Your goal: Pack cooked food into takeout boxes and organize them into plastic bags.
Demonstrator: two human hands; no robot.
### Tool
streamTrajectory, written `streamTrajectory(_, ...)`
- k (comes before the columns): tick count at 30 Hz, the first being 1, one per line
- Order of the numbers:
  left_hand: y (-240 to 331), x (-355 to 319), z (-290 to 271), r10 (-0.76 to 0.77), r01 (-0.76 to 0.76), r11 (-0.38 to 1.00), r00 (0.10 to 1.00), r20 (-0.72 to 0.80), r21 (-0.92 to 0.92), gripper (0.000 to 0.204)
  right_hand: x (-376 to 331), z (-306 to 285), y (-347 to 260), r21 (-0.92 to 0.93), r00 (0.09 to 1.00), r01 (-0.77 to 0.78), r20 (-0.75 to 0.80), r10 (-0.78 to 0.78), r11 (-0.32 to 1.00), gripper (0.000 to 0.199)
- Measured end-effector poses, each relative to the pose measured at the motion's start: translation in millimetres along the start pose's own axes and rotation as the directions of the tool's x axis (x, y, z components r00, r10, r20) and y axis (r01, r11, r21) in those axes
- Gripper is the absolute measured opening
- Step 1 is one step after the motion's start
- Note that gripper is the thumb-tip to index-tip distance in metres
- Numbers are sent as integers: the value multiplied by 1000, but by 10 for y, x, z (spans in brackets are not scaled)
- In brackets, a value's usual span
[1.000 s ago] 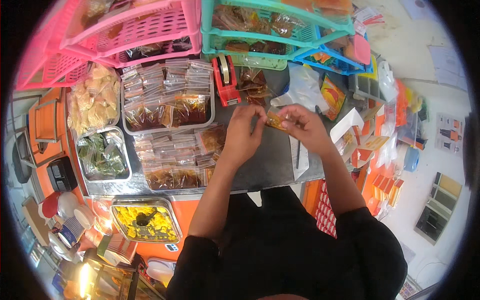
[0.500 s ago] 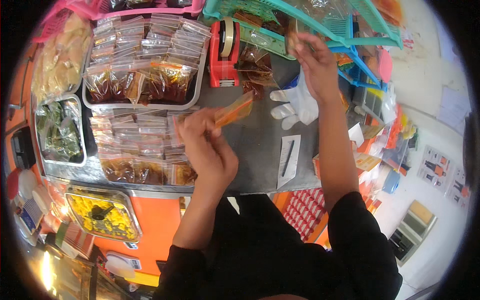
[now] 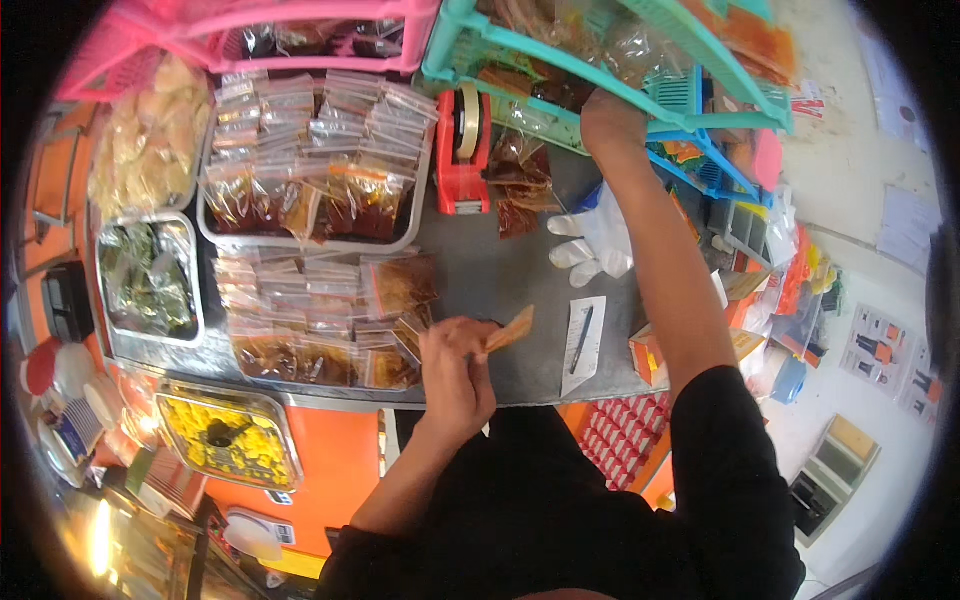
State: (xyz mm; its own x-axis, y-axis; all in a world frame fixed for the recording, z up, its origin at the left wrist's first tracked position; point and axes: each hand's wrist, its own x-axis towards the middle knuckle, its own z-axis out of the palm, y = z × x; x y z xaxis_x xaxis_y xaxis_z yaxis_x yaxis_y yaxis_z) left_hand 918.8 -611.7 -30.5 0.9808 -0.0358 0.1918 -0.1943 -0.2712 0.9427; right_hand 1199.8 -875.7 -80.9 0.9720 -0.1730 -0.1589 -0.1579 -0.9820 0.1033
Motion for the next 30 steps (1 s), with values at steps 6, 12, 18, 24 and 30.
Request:
streamTrajectory(6, 187, 220, -216, 28, -32, 999, 988, 155, 28, 31, 277, 430, 313, -98, 922, 70, -374, -102, 993, 29)
streamTrajectory(12, 182, 356, -412, -19, -1, 988, 992, 125, 155, 24, -19, 217, 56, -39, 972, 136, -185, -141, 990, 22)
streamTrajectory(18, 34, 248, -477, -98, 94, 989, 995, 33, 111, 17, -1044, -304, -172, 306, 863, 244, -501, -63, 920, 11)
streamTrajectory(24, 371, 346, -483, -264, 260, 962, 963, 50, 78, 21, -2030, -1240, 341, 920, 927, -314, 350, 135, -233, 18)
streamTrajectory(30, 780, 496, -20, -136, 150, 987, 974, 183, -63, 18, -2984, -1579, 1172, 792, 932, -295, 362, 22, -535, 16)
